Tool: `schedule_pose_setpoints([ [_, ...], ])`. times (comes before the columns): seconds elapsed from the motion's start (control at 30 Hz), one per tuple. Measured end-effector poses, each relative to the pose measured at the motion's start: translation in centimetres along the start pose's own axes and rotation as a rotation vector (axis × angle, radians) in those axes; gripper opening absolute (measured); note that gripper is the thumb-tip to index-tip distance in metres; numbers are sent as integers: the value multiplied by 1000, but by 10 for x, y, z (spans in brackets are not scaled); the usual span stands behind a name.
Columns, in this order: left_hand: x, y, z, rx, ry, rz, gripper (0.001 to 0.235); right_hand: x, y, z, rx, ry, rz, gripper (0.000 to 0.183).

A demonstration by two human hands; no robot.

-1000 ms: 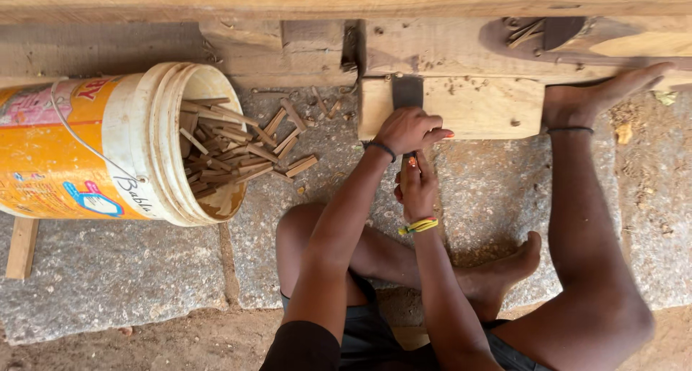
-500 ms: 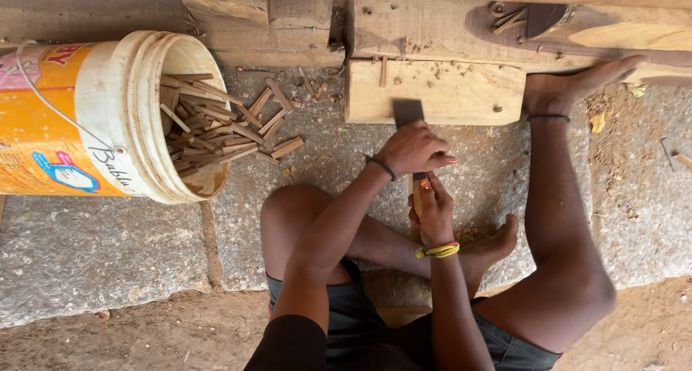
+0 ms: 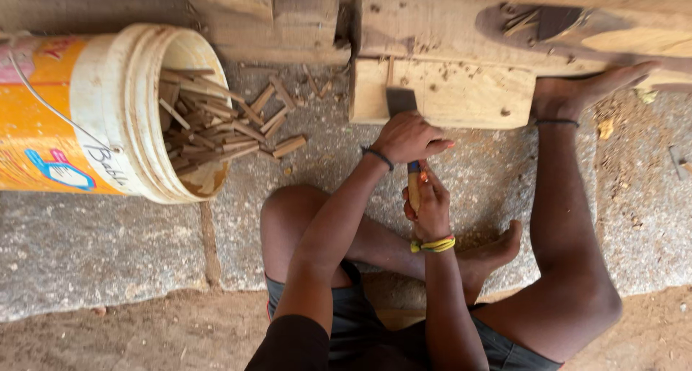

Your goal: The person sits on the ground and uses a chisel to carve a piece of wood, creating small wooden shavings. They periodically clear the shavings from the wood surface and place them into a nearby bucket.

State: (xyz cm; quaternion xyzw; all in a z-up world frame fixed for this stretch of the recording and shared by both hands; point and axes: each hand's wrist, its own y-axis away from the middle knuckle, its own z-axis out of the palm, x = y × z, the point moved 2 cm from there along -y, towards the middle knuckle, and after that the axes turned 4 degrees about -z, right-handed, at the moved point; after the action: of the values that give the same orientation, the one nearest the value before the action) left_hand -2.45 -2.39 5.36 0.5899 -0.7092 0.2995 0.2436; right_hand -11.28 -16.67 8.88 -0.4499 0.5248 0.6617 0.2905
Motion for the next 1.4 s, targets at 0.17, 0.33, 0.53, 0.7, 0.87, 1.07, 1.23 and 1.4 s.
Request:
schedule_pose_setpoints([
  [0.17,-1,-1,-3,-12,-34,9,55,-3,2,6,32,-5,22,51],
  [0.33,-7,-1,0,-21,-10,-9,57,0,3,12,57,3,2,51],
  [0.53,-10,-1,3,30,-13,19,63,6,2,12,68,47,8,51],
  [0.7,-11,-3,8,-40,3,-29,62,8,2,11,47,22,-6,52],
  [0.87,-13,-3,13,16,-35,12,64,8,0,9,41,16,-14,52],
  [1.07,-11,-4,15,10,-58,19,64,12,-2,4,35,-27,2,49],
  [1.23,-12,-4,14,17,-44,21,64,15,-2,6,31,-43,-6,49],
  [1.4,-12,-4,13,-5,-30,6,63,14,-1,7,48,-5,-9,52],
])
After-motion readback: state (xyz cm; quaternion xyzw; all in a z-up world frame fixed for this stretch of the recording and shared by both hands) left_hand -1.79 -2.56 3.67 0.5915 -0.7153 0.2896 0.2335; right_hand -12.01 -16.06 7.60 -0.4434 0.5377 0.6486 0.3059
